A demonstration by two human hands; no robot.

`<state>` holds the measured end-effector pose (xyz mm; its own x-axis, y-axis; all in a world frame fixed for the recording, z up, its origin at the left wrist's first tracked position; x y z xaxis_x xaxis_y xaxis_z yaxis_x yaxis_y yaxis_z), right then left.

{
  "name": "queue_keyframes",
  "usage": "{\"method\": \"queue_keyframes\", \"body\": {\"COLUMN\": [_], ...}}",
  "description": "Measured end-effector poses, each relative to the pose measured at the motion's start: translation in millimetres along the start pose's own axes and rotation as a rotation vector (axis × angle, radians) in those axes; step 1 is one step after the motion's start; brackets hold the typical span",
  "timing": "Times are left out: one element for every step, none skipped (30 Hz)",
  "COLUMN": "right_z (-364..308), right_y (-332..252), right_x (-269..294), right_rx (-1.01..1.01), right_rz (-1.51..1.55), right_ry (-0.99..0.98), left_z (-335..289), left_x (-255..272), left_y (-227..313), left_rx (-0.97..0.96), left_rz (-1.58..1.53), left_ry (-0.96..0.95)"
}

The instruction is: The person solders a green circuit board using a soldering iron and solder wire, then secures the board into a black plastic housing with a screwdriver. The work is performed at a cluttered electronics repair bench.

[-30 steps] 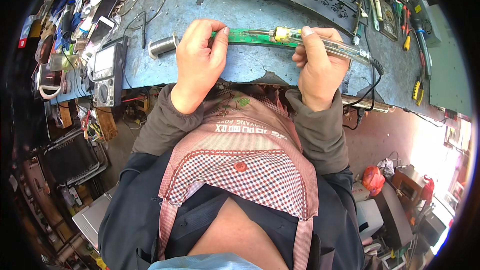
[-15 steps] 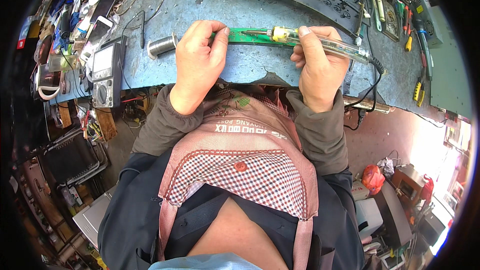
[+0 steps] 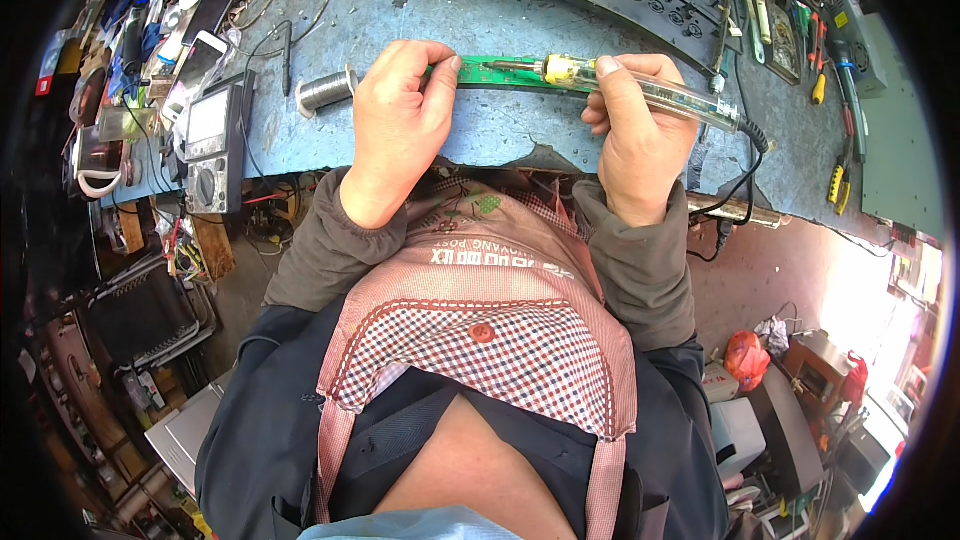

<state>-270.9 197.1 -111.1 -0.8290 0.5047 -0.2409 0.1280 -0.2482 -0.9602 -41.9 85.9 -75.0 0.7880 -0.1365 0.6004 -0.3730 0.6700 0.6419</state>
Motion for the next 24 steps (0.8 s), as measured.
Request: {"method": "queue_keyframes", "body": {"right_z": [0,0,0,0,0,0,0,-1,-1,-1,-1,0,-1,-1,-1,-1,-1,-1,-1,-2,-2,-2,-2,-3], "right_y": [0,0,0,0,0,0,0,0,-1,-1,0,0,0,0,0,0,0,0,0,0,-1,-1,-1,-1], "right_x": [0,0,0,0,1,1,0,0,0,0,0,0,0,1,1,1,2,2,3,5,6,7,7,8], "right_rx": [0.0,0.001,0.002,0.003,0.004,0.005,0.004,0.002,0.001,0.003,0.004,0.006,0.003,0.001,-0.001,0.003,0.008,0.012,0.018,0.024,0.03,0.032,0.033,0.034], "right_rz": [0.003,0.004,0.006,0.0,-0.005,-0.011,-0.012,-0.015,-0.017,-0.017,-0.016,-0.016,-0.017,-0.017,-0.017,-0.011,-0.004,0.002,0.017,0.032,0.047,0.042,0.038,0.034], "right_ry": [0.001,0.002,0.003,0.001,-0.002,-0.005,-0.004,-0.002,-0.001,-0.002,-0.003,-0.004,-0.002,0.0,0.002,0.006,0.011,0.017,0.031,0.044,0.058,0.061,0.064,0.067], "left_z": [0,0,0,0,1,1,1,1,1,1,1,1,1,1,1,1,1,1,1,0,0,-1,-1,-1], "left_x": [0,0,0,0,0,0,0,0,0,0,0,0,0,0,0,-1,0,1,1,1,1,1,0,0], "left_y": [0,1,2,2,3,3,3,3,3,3,4,5,6,5,4,3,3,3,3,5,8,11,11,11], "left_rx": [0.001,-0.001,-0.003,-0.005,-0.005,-0.005,-0.005,-0.006,-0.006,-0.007,-0.016,-0.026,-0.036,-0.025,-0.014,-0.004,-0.001,0.002,0.004,-0.012,-0.028,-0.045,-0.046,-0.047], "left_rz": [-0.003,-0.002,-0.001,0.0,0.003,0.006,0.008,0.011,0.014,0.017,0.016,0.014,0.013,0.008,0.004,-0.001,0.003,0.007,0.011,0.032,0.054,0.075,0.083,0.092], "left_ry": [-0.003,-0.003,-0.003,-0.003,-0.008,-0.012,-0.017,-0.018,-0.019,-0.021,-0.016,-0.011,-0.005,-0.009,-0.013,-0.017,-0.008,0.0,0.009,0.015,0.02,0.026,0.023,0.02]}}
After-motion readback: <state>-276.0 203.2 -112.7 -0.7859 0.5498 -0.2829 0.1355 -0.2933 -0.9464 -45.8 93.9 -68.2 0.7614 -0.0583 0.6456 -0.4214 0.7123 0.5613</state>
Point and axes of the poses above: each hand's wrist, its own z-axis towards the middle knuckle, its own x-axis out of the back of the hand, y = z × x, the point moved 10 cm from there along z, towards the middle knuckle, and after that the axes turned 9 degrees about -y, right-handed, at the moved point
